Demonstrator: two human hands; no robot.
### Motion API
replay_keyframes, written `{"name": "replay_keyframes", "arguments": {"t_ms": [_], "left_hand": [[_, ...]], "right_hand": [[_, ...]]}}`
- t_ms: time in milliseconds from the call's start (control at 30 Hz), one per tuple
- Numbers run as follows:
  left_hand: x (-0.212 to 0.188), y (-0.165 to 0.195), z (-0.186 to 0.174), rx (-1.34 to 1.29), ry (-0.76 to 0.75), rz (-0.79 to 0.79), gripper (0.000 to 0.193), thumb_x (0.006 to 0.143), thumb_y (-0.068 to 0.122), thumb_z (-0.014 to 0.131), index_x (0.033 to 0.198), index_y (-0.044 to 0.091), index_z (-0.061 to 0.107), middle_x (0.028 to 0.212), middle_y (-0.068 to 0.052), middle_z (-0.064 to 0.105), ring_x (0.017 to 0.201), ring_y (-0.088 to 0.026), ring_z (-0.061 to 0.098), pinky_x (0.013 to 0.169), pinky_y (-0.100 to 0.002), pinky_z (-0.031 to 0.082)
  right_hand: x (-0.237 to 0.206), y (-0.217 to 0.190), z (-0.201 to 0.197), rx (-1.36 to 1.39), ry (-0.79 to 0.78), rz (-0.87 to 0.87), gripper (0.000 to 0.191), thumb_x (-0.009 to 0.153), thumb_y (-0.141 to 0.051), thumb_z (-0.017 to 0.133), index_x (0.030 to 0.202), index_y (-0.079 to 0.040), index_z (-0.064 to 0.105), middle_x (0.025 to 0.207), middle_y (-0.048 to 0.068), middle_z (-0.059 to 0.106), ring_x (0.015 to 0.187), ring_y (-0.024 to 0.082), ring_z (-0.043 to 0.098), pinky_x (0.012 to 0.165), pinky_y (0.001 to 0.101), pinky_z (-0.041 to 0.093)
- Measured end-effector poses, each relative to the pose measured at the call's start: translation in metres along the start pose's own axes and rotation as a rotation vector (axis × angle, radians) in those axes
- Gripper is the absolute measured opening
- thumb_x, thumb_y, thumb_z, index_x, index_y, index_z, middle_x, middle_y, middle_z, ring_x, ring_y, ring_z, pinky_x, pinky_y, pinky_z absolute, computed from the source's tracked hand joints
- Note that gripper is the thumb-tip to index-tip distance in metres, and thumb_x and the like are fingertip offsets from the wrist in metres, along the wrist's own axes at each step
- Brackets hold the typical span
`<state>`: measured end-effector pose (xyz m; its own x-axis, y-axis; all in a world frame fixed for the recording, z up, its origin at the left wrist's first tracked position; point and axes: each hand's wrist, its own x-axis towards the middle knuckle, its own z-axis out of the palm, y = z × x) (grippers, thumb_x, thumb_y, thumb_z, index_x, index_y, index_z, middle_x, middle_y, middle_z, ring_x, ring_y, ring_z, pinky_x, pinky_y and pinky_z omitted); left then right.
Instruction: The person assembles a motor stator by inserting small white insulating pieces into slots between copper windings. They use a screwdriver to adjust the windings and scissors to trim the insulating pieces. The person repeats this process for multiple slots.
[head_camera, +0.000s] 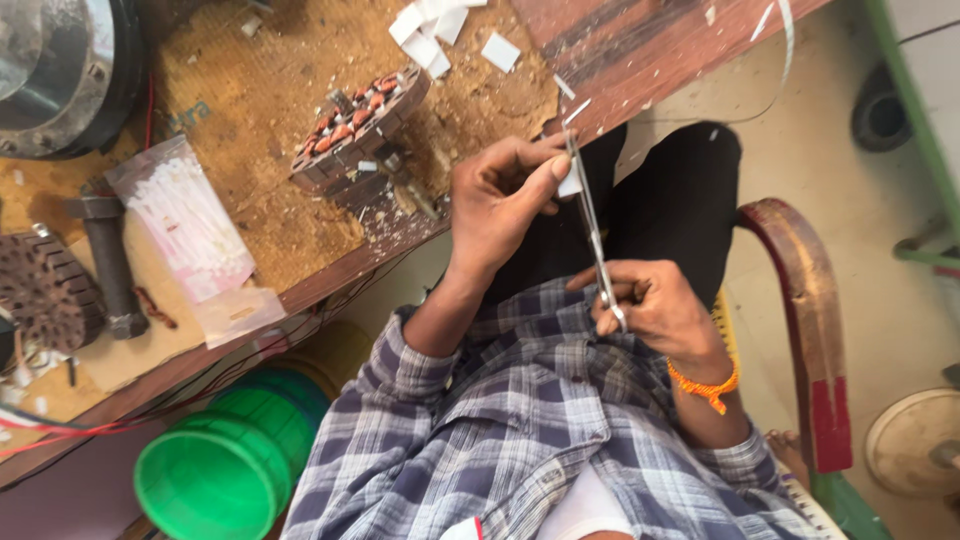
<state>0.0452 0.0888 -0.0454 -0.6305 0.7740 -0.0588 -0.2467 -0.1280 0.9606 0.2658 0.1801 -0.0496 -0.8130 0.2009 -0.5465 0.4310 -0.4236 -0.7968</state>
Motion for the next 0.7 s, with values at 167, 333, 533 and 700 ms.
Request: {"name": "replay_keyframes", "arguments": {"t_ms": [167, 333, 533, 700], "left_hand": [[0.003, -0.003, 0.001, -0.001, 0.005, -0.025, 0.015, 0.097, 0.013, 0.074, 0.096, -0.002, 0.073, 0.104, -0.014, 0.078, 0.094, -0.013, 0.075, 0.059, -0.023, 0.058], [0.002, -0.003, 0.0, -0.031, -0.016, -0.063, 0.016, 0.1, 0.014, 0.072, 0.102, -0.002, 0.074, 0.105, -0.014, 0.079, 0.078, -0.01, 0.068, 0.058, -0.023, 0.058], [-0.005, 0.011, 0.007, -0.248, -0.059, -0.062, 0.019, 0.108, 0.02, 0.059, 0.116, 0.003, 0.056, 0.112, -0.015, 0.078, 0.095, -0.014, 0.076, 0.057, -0.023, 0.056], [-0.033, 0.015, 0.019, -0.43, -0.143, -0.177, 0.018, 0.106, 0.026, 0.053, 0.109, 0.009, 0.048, 0.123, -0.014, 0.068, 0.096, -0.016, 0.077, 0.051, -0.021, 0.054]], "right_hand": [[-0.002, 0.015, -0.012, 0.006, 0.0, -0.046, 0.037, 0.079, -0.009, 0.08, 0.113, 0.006, 0.074, 0.072, 0.003, 0.069, 0.065, 0.006, 0.063, 0.058, 0.02, 0.046], [-0.013, 0.024, -0.017, 0.01, 0.123, -0.215, 0.033, 0.084, -0.015, 0.082, 0.096, 0.014, 0.071, 0.079, 0.011, 0.073, 0.064, 0.012, 0.065, 0.06, 0.0229, 0.049], [-0.003, -0.01, 0.003, 0.193, 0.353, -0.648, 0.062, 0.088, -0.035, 0.083, 0.126, 0.011, 0.064, 0.093, 0.015, 0.074, 0.071, 0.009, 0.06, 0.064, 0.0197, 0.047], [0.003, -0.038, 0.024, 0.063, 0.561, -0.702, 0.05, 0.094, -0.012, 0.086, 0.132, 0.01, 0.061, 0.104, 0.015, 0.072, 0.084, 0.015, 0.069, 0.078, 0.0235, 0.058]]}}
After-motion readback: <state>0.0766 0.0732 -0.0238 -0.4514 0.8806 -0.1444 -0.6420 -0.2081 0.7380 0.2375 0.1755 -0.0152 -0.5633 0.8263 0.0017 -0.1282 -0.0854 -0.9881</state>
